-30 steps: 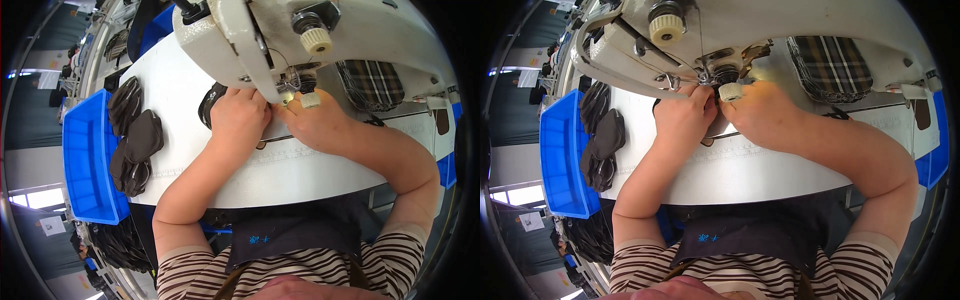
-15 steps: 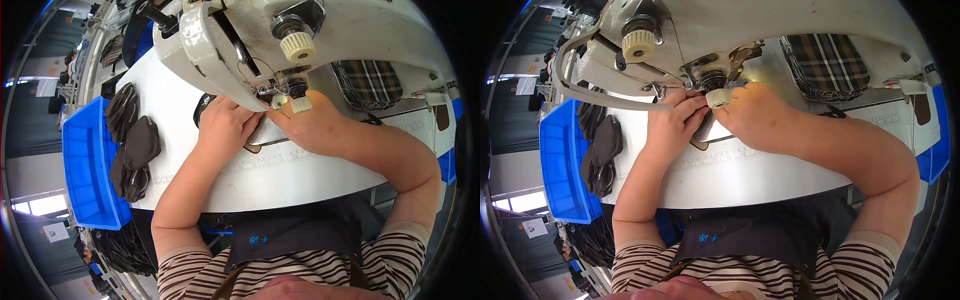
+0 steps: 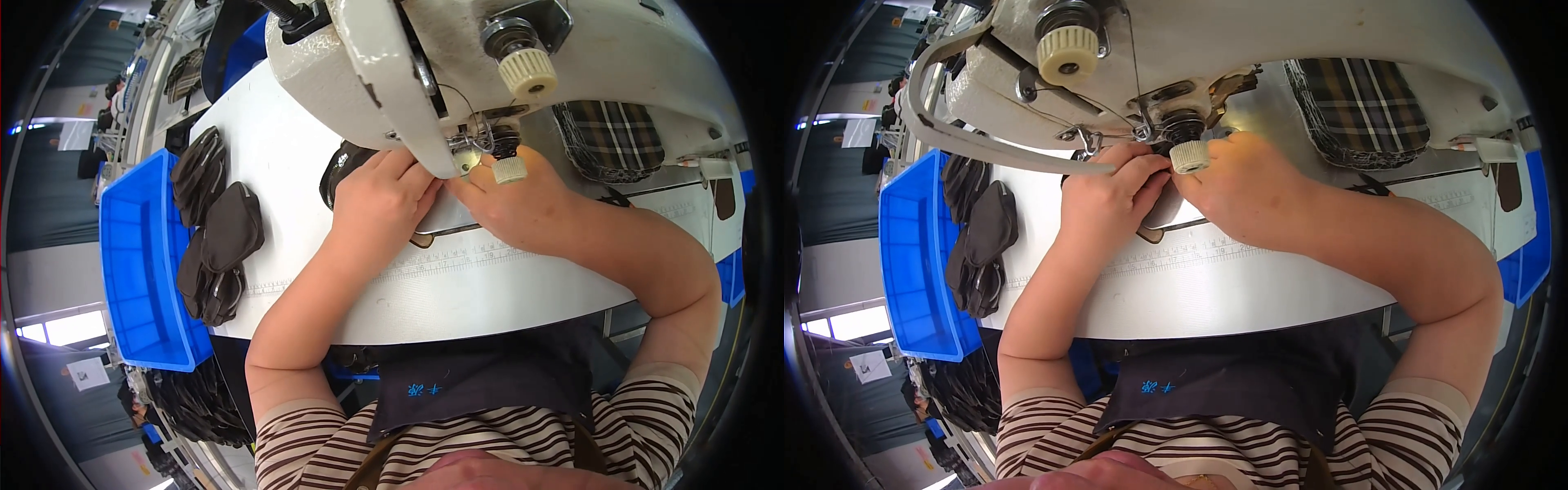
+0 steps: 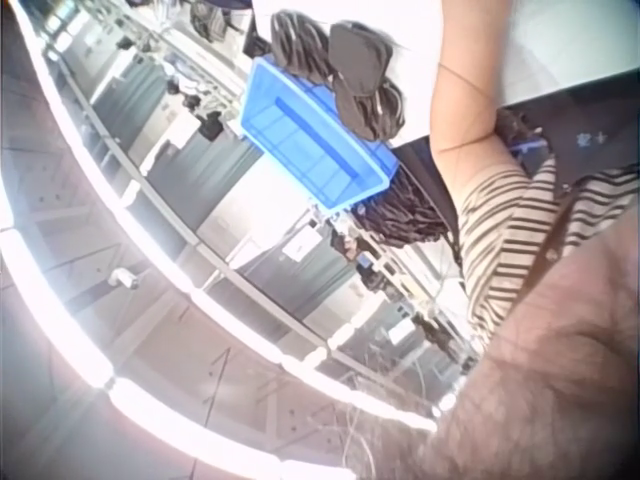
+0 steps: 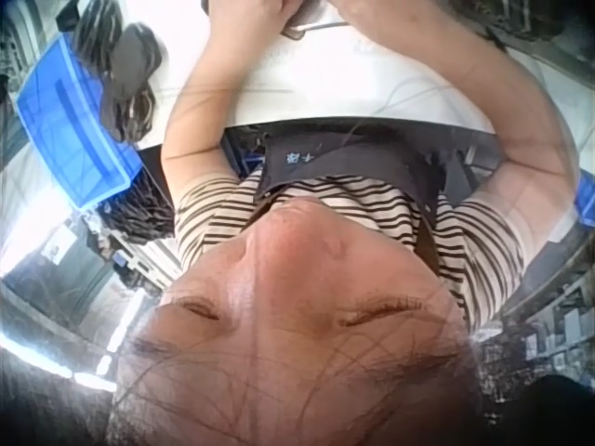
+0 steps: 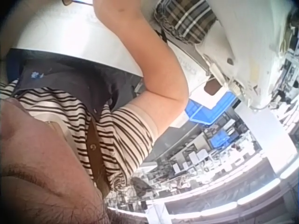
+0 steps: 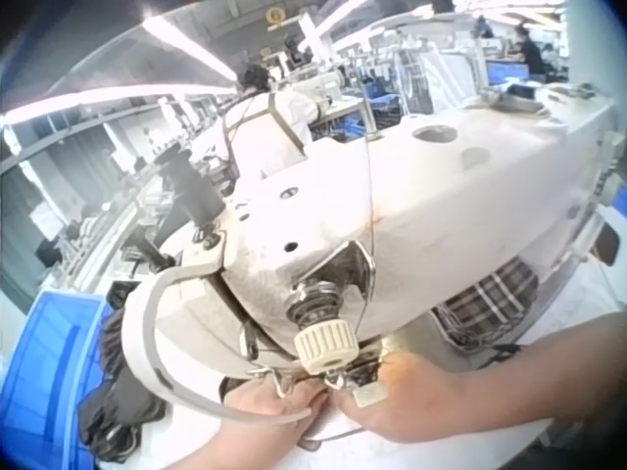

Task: Sewing components of a small dark leather pouch using an industrial sewing machine.

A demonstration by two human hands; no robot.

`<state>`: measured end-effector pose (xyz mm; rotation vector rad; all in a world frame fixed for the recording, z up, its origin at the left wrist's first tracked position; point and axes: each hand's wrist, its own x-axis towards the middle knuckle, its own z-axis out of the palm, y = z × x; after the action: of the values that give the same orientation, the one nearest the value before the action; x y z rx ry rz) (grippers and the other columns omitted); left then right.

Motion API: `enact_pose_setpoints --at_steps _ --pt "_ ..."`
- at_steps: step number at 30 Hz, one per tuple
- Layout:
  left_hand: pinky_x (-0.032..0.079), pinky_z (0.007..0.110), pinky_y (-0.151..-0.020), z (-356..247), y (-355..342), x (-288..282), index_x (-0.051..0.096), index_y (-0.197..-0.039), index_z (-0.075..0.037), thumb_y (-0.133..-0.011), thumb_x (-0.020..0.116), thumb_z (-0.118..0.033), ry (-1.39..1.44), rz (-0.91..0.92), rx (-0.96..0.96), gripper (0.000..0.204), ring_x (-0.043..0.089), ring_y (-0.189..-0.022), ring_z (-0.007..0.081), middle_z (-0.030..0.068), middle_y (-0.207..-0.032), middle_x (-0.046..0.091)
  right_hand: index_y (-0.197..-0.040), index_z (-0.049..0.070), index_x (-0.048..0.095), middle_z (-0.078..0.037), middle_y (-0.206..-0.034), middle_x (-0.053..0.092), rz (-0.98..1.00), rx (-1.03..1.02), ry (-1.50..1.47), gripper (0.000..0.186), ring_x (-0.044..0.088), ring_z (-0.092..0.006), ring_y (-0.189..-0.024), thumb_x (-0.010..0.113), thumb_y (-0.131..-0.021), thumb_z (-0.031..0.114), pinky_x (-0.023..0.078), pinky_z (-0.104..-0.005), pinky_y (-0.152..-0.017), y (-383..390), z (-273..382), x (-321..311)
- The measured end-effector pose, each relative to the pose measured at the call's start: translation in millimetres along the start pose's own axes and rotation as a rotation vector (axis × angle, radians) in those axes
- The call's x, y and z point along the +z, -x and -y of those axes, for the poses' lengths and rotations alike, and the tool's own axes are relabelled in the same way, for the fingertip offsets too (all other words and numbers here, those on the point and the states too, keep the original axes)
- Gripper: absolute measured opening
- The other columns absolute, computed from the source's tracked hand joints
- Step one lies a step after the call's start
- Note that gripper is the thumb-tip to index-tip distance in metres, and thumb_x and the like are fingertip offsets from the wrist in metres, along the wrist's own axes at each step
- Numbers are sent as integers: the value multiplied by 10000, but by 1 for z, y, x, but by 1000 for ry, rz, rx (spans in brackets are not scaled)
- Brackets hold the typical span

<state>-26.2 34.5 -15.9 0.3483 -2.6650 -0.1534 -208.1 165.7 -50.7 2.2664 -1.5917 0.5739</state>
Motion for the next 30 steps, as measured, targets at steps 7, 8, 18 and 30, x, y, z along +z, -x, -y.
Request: enact_pose_setpoints --at_steps 7,8,18,30 --pt "561 377 -653 -4 -2 7 735 -926 -137 -791 811 -119 -115 -24 -18 156 708 -818 248 11 -941 720 -952 89 709 -22 -675 599 -11 -9 -1 159 592 -222 -680 705 -800 135 468 -386 -634 -2 0 0" --pt "556 376 -649 -4 -3 9 731 -914 -140 -782 809 -113 -122 -43 -22 156 702 -801 250 12 -921 715 -960 87 712 -22 -676 600 2 -5 -18 169 592 -224 -678 706 -797 134 469 -387 -635 -1 0 0" --pt "552 382 -667 3 -4 7 769 -928 -109 -802 813 -80 103 -32 -61 137 699 -777 275 53 -874 716 -906 90 687 -24 -672 590 7 -10 -59 131 592 -235 -682 703 -779 116 470 -384 -627 -2 -1 -2" --pt "571 367 -832 3 4 -18 821 -984 -155 -834 791 -123 17 123 30 157 691 -944 232 24 -1006 695 -1095 102 747 -67 -725 591 -6 70 -93 253 623 -262 -711 713 -846 131 487 -418 -595 0 -6 -3"
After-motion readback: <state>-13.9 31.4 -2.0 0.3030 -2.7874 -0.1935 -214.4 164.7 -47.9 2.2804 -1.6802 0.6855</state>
